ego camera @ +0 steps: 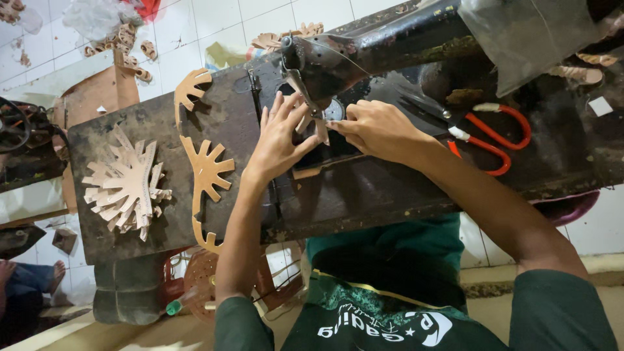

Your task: The person sews decorative leather cutout pieces on a treadle sewing machine, guiding each piece under the needle and stitching along its edge. They trim the thread with scissors, stack the finished pieces on the table, and pick up the next cutout to continue sewing.

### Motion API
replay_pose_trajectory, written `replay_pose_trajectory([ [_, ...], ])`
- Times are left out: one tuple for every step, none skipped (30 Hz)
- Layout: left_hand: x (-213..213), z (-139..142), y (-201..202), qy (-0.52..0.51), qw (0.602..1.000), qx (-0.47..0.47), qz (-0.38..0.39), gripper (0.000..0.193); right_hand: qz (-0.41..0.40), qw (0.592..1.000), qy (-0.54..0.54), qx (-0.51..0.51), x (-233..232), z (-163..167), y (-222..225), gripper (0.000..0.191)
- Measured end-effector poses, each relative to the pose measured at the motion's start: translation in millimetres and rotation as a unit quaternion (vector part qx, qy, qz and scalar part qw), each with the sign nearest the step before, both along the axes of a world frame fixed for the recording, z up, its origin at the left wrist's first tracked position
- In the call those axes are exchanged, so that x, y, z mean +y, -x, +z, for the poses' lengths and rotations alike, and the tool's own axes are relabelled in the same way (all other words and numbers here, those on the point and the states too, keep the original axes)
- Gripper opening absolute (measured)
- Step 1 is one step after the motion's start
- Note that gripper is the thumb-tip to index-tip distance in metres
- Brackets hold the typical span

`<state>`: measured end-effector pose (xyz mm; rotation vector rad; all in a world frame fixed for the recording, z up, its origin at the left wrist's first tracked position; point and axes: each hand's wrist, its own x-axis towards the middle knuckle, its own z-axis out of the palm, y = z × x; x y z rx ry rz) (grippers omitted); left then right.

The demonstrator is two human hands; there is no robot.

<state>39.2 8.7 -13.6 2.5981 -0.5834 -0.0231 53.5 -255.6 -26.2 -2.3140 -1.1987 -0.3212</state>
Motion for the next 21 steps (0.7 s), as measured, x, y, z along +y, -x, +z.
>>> replay_pose_trajectory([
  [0, 1, -2, -0.004, 1.000, 0.004, 0.001, 0.070, 0.000, 1.000, -0.002, -0.002, 0, 1, 0, 0.033],
  [1, 2, -4, -0.009, 1.000, 0.008, 0.001, 0.069, 0.001, 1.000, -0.001, -0.006, 0, 1, 0, 0.033],
  [1, 2, -6, -0.013, 1.000, 0.013, -0.001, 0.069, 0.001, 1.000, 0.001, -0.009, 0, 2, 0, 0.034],
  [1, 1, -8, -0.010, 1.000, 0.013, -0.004, 0.069, 0.002, 1.000, 0.004, -0.012, 0, 3, 0, 0.034],
  [2, 1, -10, -0.008, 1.000, 0.013, -0.006, 0.069, 0.004, 1.000, 0.000, -0.012, 1, 3, 0, 0.034],
  [3, 1, -12, -0.007, 1.000, 0.012, -0.009, 0.068, 0.005, 1.000, -0.003, -0.011, 1, 4, 0, 0.035],
  [3, 0, -13, -0.005, 1.000, 0.015, -0.011, 0.067, 0.007, 1.000, -0.007, -0.009, 0, 6, 2, 0.035],
  [5, 0, -14, -0.004, 1.000, 0.019, -0.013, 0.066, 0.002, 1.000, -0.001, 0.006, 0, 7, 3, 0.031],
  [6, -1, -17, -0.004, 1.000, 0.022, -0.015, 0.065, -0.003, 1.000, 0.003, 0.021, -1, 9, 6, 0.028],
  [7, -1, -20, -0.012, 1.000, 0.019, -0.021, 0.065, -0.010, 0.999, 0.008, 0.033, -3, 13, 9, 0.024],
  [8, -1, -23, -0.020, 0.999, 0.014, -0.026, 0.064, -0.025, 0.999, 0.005, 0.031, -7, 18, 14, 0.024],
  [8, -1, -26, -0.026, 0.999, 0.011, -0.031, 0.064, -0.038, 0.999, 0.002, 0.030, -14, 24, 21, 0.023],
  [8, -1, -28, -0.030, 0.999, 0.012, -0.033, 0.063, -0.052, 0.998, -0.001, 0.033, -21, 31, 30, 0.022],
  [9, -1, -30, -0.033, 0.999, 0.015, -0.035, 0.061, -0.067, 0.996, 0.031, 0.054, -31, 40, 39, 0.027],
  [9, 0, -32, -0.037, 0.998, 0.016, -0.038, 0.060, -0.081, 0.992, 0.062, 0.074, -42, 51, 46, 0.032],
  [9, 1, -33, -0.027, 0.999, 0.015, -0.040, 0.063, -0.088, 0.996, 0.012, -0.017, -57, 63, 50, 0.027],
  [9, 2, -35, -0.017, 0.999, 0.014, -0.044, 0.066, -0.094, 0.989, -0.038, -0.108, -70, 74, 54, 0.021],
  [8, 4, -36, -0.007, 0.999, 0.013, -0.048, 0.068, -0.133, 0.981, -0.059, -0.126, -88, 86, 63, 0.021],
  [8, 6, -38, -0.007, 0.998, 0.016, -0.057, 0.068, -0.173, 0.971, -0.080, -0.145, -104, 97, 71, 0.023],
  [8, 9, -39, -0.007, 0.998, 0.018, -0.066, 0.068, -0.225, 0.955, -0.093, -0.169, -118, 106, 71, 0.022],
  [8, 11, -41, -0.007, 0.997, 0.020, -0.075, 0.067, -0.280, 0.938, -0.095, -0.180, -128, 112, 67, 0.022],
])
